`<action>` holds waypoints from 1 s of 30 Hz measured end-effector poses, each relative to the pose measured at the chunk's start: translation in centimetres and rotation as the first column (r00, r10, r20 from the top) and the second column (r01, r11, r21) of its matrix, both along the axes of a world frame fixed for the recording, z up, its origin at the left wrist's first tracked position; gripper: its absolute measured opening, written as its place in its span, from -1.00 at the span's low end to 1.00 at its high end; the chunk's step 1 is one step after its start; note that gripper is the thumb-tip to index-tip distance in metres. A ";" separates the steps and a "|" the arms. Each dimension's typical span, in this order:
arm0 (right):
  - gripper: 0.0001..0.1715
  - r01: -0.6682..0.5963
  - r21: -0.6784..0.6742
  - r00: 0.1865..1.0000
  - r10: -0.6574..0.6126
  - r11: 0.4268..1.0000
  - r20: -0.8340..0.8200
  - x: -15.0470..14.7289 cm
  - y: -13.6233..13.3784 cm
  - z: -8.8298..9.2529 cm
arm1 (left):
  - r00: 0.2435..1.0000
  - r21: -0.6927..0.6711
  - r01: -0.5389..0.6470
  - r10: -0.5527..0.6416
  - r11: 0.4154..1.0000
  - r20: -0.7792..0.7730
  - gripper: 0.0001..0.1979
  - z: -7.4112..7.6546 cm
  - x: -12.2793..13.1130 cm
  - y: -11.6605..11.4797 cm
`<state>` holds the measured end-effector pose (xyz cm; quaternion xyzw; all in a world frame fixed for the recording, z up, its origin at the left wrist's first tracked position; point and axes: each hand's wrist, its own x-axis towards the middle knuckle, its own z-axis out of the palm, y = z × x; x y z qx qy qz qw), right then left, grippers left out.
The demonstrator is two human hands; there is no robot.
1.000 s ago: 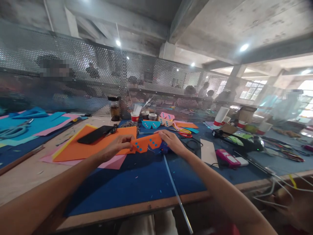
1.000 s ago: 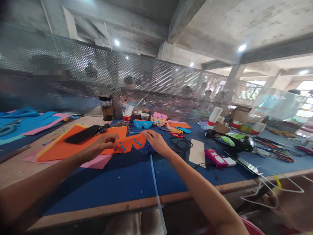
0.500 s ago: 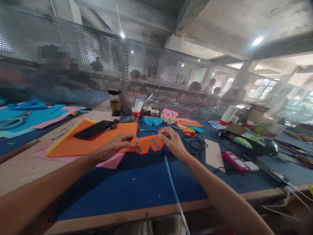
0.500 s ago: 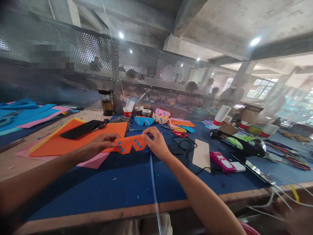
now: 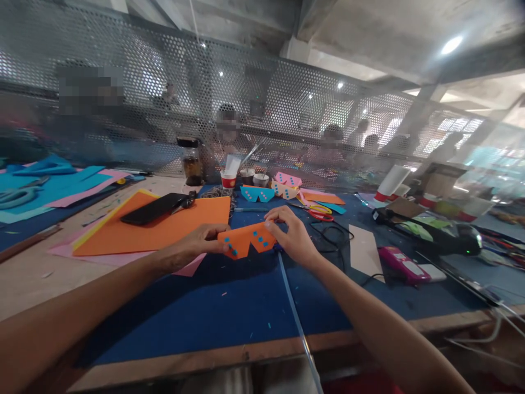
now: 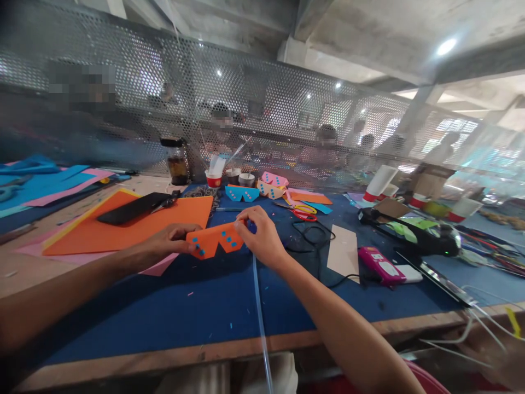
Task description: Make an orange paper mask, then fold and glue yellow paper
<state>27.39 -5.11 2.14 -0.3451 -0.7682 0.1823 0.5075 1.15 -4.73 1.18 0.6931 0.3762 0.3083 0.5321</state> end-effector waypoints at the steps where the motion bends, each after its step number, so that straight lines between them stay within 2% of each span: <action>1: -0.89 0.003 0.003 1.000 -0.003 1.000 0.002 0.0 0.0 0.0 | 1.000 0.003 -0.003 0.003 1.000 0.005 -0.74 0.0 0.0 0.0; 5: -0.90 0.030 0.016 1.000 -0.030 0.999 0.003 0.2 0.0 0.2 | 1.000 0.028 -0.002 0.001 1.000 0.016 -0.74 0.5 0.1 -0.3; 7: -0.89 0.054 0.020 0.999 -0.054 0.998 -0.005 0.3 -0.1 0.4 | 0.997 0.115 -0.075 0.073 0.991 0.019 -0.68 0.8 0.2 -0.5; 8: -0.88 0.071 0.023 0.997 -0.070 0.997 -0.015 0.4 -0.1 0.5 | 0.988 0.192 -0.154 0.151 0.969 0.026 -0.65 1.0 0.1 -0.6; 10: -0.87 0.106 0.033 0.994 -0.104 0.994 -0.043 0.6 0.0 0.6 | 0.935 0.361 -0.351 0.348 0.864 0.077 -0.61 1.1 0.0 -0.6; 12: -0.87 0.135 0.037 0.988 -0.132 0.990 -0.079 0.8 0.1 0.7 | 0.866 0.436 -0.489 0.481 0.755 0.138 -0.67 1.0 -0.2 -0.4; 13: -0.87 0.146 0.035 0.985 -0.142 0.989 -0.098 0.9 0.2 0.7 | 0.854 0.413 -0.512 0.497 0.753 0.152 -0.71 0.8 -0.1 -0.3; 14: -0.87 0.153 0.030 0.982 -0.149 0.988 -0.112 0.9 0.3 0.7 | 0.864 0.348 -0.500 0.481 0.793 0.146 -0.73 0.6 0.0 -0.3; 16: -0.85 0.165 0.016 0.978 -0.162 0.986 -0.130 1.0 0.4 0.6 | 0.914 0.131 -0.400 0.384 0.907 0.130 -0.73 -0.1 0.5 -0.3; 17: -0.85 0.170 0.011 0.977 -0.167 0.985 -0.133 1.0 0.4 0.5 | 0.937 0.004 -0.328 0.325 0.945 0.126 -0.70 -0.5 0.9 -0.4; 18: -0.85 0.173 0.008 0.976 -0.170 0.985 -0.132 1.0 0.4 0.5 | 0.945 -0.072 -0.283 0.291 0.956 0.147 -0.69 -0.8 1.3 -0.7; 20: -0.85 0.174 0.009 0.977 -0.172 0.985 -0.124 1.0 0.2 0.4 | 0.949 -0.153 -0.239 0.264 0.959 0.172 -0.67 -1.1 2.2 -1.2; 23: -0.87 0.170 0.024 0.981 -0.167 0.985 -0.102 0.7 -0.1 0.4 | 0.943 -0.171 -0.209 0.245 0.963 0.227 -0.73 -0.9 3.0 -2.1; 26: -0.87 0.160 0.051 0.984 -0.156 0.986 -0.086 0.4 -0.4 0.5 | 0.936 -0.186 -0.220 0.261 0.958 0.235 -0.74 -0.6 3.2 -2.7; 30: -0.87 0.155 0.088 0.987 -0.149 0.984 -0.066 0.1 -0.8 0.5 | 0.924 -0.231 -0.249 0.303 0.940 0.236 -0.63 -0.5 3.4 -3.1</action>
